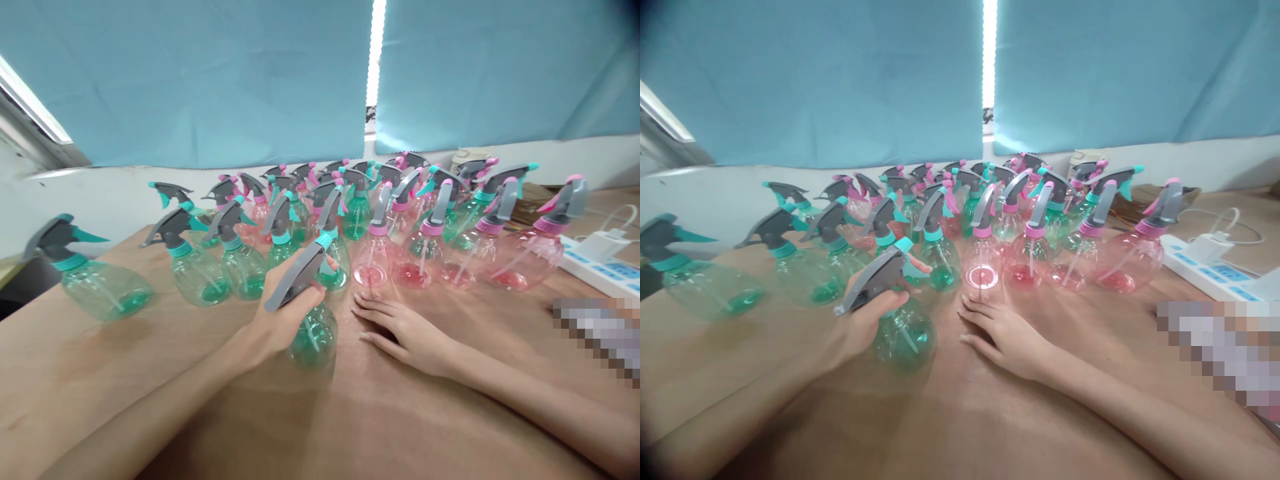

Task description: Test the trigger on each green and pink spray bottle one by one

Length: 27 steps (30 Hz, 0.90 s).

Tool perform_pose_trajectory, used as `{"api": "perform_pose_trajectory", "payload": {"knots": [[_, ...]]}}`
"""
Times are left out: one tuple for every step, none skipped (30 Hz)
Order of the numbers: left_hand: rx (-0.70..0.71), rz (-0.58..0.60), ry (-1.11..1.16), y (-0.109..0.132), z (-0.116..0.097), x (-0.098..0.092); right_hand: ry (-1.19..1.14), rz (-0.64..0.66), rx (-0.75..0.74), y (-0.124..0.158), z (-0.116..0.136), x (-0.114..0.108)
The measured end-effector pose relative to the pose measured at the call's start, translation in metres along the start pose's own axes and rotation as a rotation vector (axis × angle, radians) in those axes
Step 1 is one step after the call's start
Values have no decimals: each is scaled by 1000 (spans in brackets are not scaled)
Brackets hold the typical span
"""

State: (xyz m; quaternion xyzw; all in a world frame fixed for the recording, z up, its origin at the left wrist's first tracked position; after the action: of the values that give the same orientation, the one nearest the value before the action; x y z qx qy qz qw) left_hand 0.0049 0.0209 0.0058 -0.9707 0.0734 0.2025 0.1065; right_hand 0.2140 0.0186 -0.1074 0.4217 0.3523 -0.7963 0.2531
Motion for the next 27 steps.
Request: {"api": "perform_pose_trajectory", "payload": {"knots": [[6, -11, -2, 0, 0, 0, -2, -2, 0, 0, 0, 0], [10, -20, -7, 0, 0, 0, -3, -1, 0, 0, 0, 0], [15, -28, -15, 1, 0, 0, -3, -1, 1, 0, 1, 0], [21, -36, -24, 1, 0, 0, -2, 1, 3, -1, 1, 0], [31, -39, -32, 1, 0, 0, 1, 4, 4, -1, 1, 0], [47, -37, -34, 1, 0, 0, 5, 8, 5, -1, 1, 0], [63, -30, -32, 1, 1, 0, 10, 13, 6, -1, 1, 0], [78, -25, -29, 1, 1, 0, 14, 17, 7, 0, 1, 0], [88, -24, -27, 1, 2, 0, 16, 17, 6, 0, 1, 0], [91, -27, -26, 1, 3, 0, 16, 15, 5, 0, 1, 0], [85, -33, -27, 1, 4, 0, 15, 10, 4, 0, 0, 0], [70, -44, -30, 1, 5, 0, 12, 4, 1, 0, 0, 0], [50, -60, -34, 1, 6, -1, 10, 1, -2, 0, 0, 0], [34, -77, -34, 2, 6, -1, 9, -1, -7, 0, -1, 0], [17, -86, -32, 2, 6, -1, 9, 0, -11, 0, -1, 1], [7, -87, -28, 2, 6, -1, 11, 2, -15, 0, -1, 1], [4, -79, -22, 2, 5, 0, 14, 4, -17, 0, -2, 1], [7, -65, -15, 2, 3, 0, 18, 4, -18, 0, -2, 1], [13, -48, -7, 1, 1, 1, 22, 5, -19, 0, -2, 2], [21, -37, -2, 1, 0, 2, 26, 5, -19, 0, -2, 2], [24, -33, -1, 1, -2, 2, 29, 5, -21, 0, -2, 2], [25, -38, 0, 0, -3, 3, 31, 6, -23, 0, -2, 2], [23, -41, 3, 0, -3, 3, 32, 6, -24, 0, -2, 2], [24, -44, 10, 0, -3, 4, 33, 8, -25, 0, -2, 2], [29, -45, 19, 0, -3, 5, 32, 9, -25, 0, -1, 1], [36, -44, 28, 0, -2, 6, 31, 7, -24, -1, -1, 1], [42, -43, 29, 0, -1, 7, 31, 6, -22, -1, 0, 1]]}}
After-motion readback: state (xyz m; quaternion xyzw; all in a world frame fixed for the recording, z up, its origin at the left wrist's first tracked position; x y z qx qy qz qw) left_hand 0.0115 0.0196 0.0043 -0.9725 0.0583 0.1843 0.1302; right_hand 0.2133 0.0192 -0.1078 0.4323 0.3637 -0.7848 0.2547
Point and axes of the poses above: each hand's wrist, its own y-axis away from the middle knuckle, its own x-axis out of the palm, z = x × y, the point moved 2 cm from there along -y, towards the middle knuckle, and after that the axes turned 7 degrees about -x, right-handed, at the moved point
